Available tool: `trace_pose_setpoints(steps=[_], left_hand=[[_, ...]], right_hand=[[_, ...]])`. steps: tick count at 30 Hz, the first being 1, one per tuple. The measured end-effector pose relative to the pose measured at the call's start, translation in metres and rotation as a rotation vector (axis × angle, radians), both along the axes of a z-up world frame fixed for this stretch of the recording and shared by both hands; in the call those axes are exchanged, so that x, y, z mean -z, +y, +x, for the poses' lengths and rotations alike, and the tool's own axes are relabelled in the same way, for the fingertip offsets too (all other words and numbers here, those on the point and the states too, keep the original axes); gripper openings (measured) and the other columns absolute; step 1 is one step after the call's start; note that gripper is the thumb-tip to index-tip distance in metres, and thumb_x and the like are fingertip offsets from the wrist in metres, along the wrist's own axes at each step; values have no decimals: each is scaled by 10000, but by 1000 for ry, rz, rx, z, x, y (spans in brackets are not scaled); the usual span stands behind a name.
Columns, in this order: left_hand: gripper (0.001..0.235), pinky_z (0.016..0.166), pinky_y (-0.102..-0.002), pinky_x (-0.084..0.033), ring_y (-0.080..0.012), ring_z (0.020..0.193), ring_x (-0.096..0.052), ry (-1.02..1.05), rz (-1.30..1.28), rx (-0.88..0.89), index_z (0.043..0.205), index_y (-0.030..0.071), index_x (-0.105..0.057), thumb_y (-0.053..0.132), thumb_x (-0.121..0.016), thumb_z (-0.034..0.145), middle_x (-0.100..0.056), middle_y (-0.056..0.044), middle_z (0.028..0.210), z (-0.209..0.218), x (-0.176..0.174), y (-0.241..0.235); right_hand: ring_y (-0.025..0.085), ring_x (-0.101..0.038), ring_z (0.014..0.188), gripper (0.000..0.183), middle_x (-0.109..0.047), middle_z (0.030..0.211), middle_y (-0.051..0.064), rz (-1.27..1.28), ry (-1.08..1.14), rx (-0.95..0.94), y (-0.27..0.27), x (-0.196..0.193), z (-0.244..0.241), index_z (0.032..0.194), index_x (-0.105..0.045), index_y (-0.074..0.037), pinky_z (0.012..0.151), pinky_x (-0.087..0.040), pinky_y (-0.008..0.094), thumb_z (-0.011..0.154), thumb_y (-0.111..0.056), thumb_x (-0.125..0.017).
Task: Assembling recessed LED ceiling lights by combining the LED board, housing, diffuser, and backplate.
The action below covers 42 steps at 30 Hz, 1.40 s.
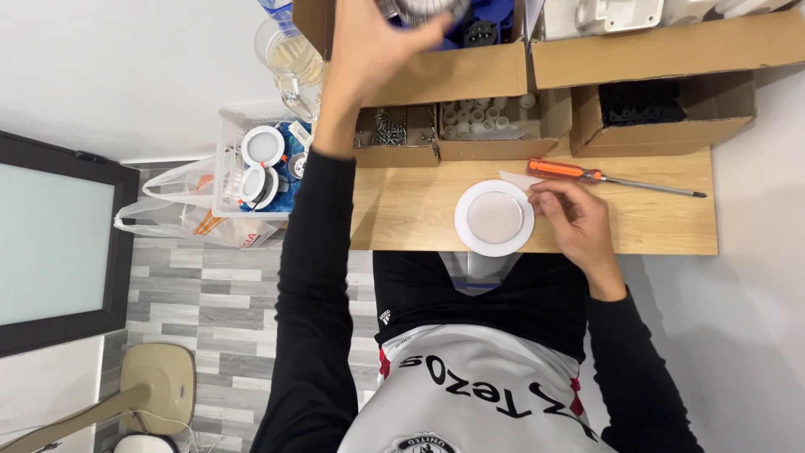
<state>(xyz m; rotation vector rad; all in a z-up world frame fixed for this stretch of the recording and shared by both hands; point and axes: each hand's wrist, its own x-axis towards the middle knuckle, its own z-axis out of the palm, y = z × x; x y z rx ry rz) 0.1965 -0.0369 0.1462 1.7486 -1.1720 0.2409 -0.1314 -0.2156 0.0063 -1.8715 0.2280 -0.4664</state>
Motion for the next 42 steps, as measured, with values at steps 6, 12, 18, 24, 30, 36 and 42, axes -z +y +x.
trace_pose_setpoints(steps=[6,12,18,24,30,36,42], left_hand=[[769,1339,-424,-577,-318,1525,-585,387,-48,504,1576,79,-458,103,-932,971,-534,-153,1593,-91,-21,36],[779,1189,-397,-736,-324,1577,-592,375,234,823,1650,169,-378,157,-866,1043,-494,-114,1703,-128,13,42],[774,1123,-483,-615,-410,1513,-579,465,407,827,1644,129,-384,247,-848,1036,-506,-192,1672,-141,23,40],[727,892,-457,-686,-317,946,-784,504,378,714,1601,116,-476,206,-883,1006,-544,-231,1563,-140,43,43],[714,835,-391,-666,-230,826,-767,434,345,594,1553,129,-536,248,-938,975,-528,-130,1517,-147,61,49],[596,797,-401,-649,-228,774,-742,372,342,458,1438,141,-650,315,-942,949,-568,-84,1451,-155,78,52],[507,739,-369,-648,-210,747,-718,337,356,380,1342,150,-748,320,-943,906,-632,-79,1408,-159,101,52]], right_hand=[[265,-746,998,286,-754,1120,188,74,-157,-18,-3,-5,-6,1276,-674,48,913,-626,337,1191,-202,-565],[385,-719,1203,559,-629,1376,287,84,-297,-104,6,-53,-10,1406,-508,55,970,-623,418,1195,-461,-466],[281,-693,1094,607,-682,1234,212,48,-199,-188,1,-40,-3,1464,-564,81,901,-574,370,1097,-400,-617],[218,-618,789,441,-656,941,178,37,-212,-143,0,-26,1,1405,-691,96,708,-556,358,1022,-91,-806],[190,-582,737,413,-626,890,146,44,-183,-138,-1,-11,5,1358,-731,94,648,-511,322,994,-59,-854],[202,-580,761,367,-604,867,136,-35,-153,-116,3,-7,8,1318,-786,58,655,-486,331,988,-59,-894],[229,-595,752,321,-590,844,132,-164,-103,-94,6,-1,8,1293,-829,-3,645,-483,374,1000,-101,-914]])
